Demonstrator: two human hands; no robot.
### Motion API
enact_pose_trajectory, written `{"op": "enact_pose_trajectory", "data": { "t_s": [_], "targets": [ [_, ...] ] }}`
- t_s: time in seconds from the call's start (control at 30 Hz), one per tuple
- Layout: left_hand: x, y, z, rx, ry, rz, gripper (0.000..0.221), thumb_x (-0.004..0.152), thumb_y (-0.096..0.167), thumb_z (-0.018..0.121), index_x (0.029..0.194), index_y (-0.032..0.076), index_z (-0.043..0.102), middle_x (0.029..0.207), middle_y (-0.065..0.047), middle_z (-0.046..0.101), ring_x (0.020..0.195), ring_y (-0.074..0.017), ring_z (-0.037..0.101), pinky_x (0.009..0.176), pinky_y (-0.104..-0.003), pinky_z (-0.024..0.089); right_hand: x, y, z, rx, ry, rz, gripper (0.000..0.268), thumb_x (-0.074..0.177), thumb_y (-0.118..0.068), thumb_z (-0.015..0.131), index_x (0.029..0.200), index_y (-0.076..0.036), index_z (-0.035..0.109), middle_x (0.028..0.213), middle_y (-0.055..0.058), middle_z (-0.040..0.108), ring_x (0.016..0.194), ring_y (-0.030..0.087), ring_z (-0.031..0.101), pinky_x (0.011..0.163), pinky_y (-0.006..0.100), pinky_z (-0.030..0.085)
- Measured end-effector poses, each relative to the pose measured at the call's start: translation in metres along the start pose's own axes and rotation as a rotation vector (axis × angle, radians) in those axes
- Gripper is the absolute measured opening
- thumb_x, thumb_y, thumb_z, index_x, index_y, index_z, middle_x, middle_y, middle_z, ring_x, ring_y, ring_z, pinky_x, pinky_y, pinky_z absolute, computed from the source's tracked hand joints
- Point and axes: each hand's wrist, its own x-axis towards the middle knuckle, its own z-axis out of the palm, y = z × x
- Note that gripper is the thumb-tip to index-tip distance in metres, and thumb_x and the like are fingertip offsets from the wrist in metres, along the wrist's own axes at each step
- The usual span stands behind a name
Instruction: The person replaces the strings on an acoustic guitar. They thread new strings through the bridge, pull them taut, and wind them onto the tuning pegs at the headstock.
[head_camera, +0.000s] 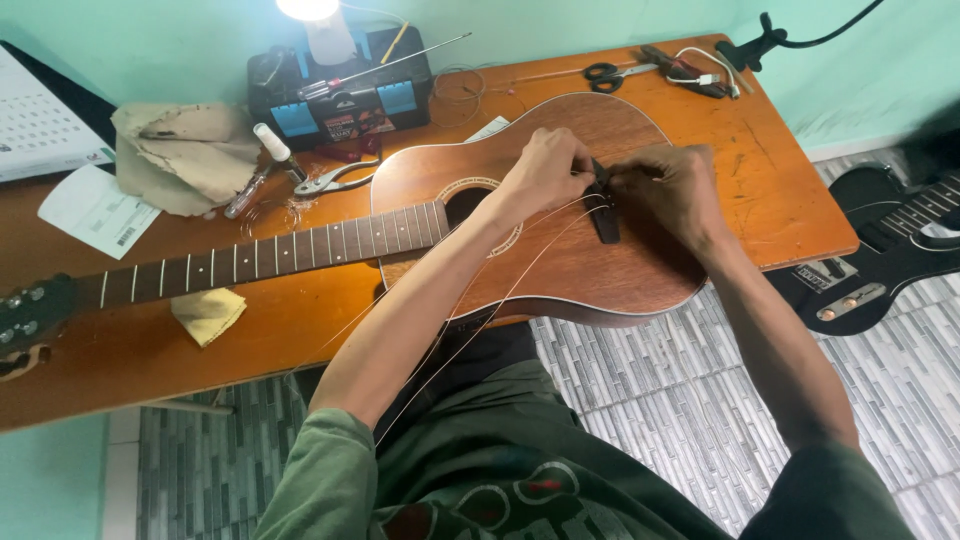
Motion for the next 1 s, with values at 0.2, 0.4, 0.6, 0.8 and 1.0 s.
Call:
{"op": "enact_pose_trajectory", "data": {
  "t_s": [0.2,0.4,0.6,0.8,1.0],
  "targets": [
    [0.000,-0.002,0.002,-0.031,-0.011,-0.050,0.011,0.074,0.019,0.073,0.081,0.019,0.082,0.077,-0.012,0.076,0.083,-0.0379,0.076,0.076,-0.053,0.064,0.003,-0.022,-0.002,-0.145,-0.068,-0.141,0.017,0.086,0.008,0.078,0.087,-0.009,0.079,0.080,0.009,0.075,0.078,0.034,0.073,0.070,0.041,0.059],
    [-0.002,0.004,0.001,-0.024,-0.014,-0.045,0.008,0.071,0.023,0.075,0.075,0.022,0.082,0.073,-0.009,0.075,0.078,-0.0351,0.077,0.071,-0.052,0.064,0.013,-0.002,-0.009,-0.093,-0.181,-0.043,0.015,0.084,0.003,0.079,0.081,-0.011,0.077,0.074,0.008,0.073,0.076,0.029,0.073,0.071,0.041,0.057],
    [-0.009,0.017,-0.012,0.008,-0.032,-0.085,0.014,0.071,0.018,0.073,0.082,0.018,0.082,0.084,-0.017,0.075,0.086,-0.0414,0.076,0.074,-0.053,0.064,0.014,0.011,-0.008,-0.171,-0.162,-0.080,0.023,0.085,0.004,0.079,0.080,-0.018,0.078,0.073,0.001,0.073,0.074,0.020,0.073,0.068,0.033,0.057],
    [0.005,0.011,0.008,0.028,-0.044,-0.109,0.021,0.071,0.016,0.075,0.089,0.006,0.080,0.089,-0.024,0.071,0.090,-0.0473,0.074,0.073,-0.061,0.063,0.022,0.000,-0.009,-0.229,-0.189,-0.231,0.016,0.079,0.001,0.085,0.081,-0.013,0.077,0.073,0.003,0.073,0.077,0.027,0.074,0.067,0.039,0.059],
    [-0.002,0.016,-0.006,0.003,-0.042,-0.092,0.013,0.071,0.017,0.072,0.078,0.013,0.081,0.078,-0.019,0.072,0.080,-0.0429,0.076,0.068,-0.053,0.064,0.024,0.019,-0.013,-0.151,-0.316,-0.070,0.012,0.083,-0.002,0.083,0.086,-0.014,0.080,0.072,0.006,0.074,0.075,0.025,0.074,0.067,0.039,0.061]
  ]
}}
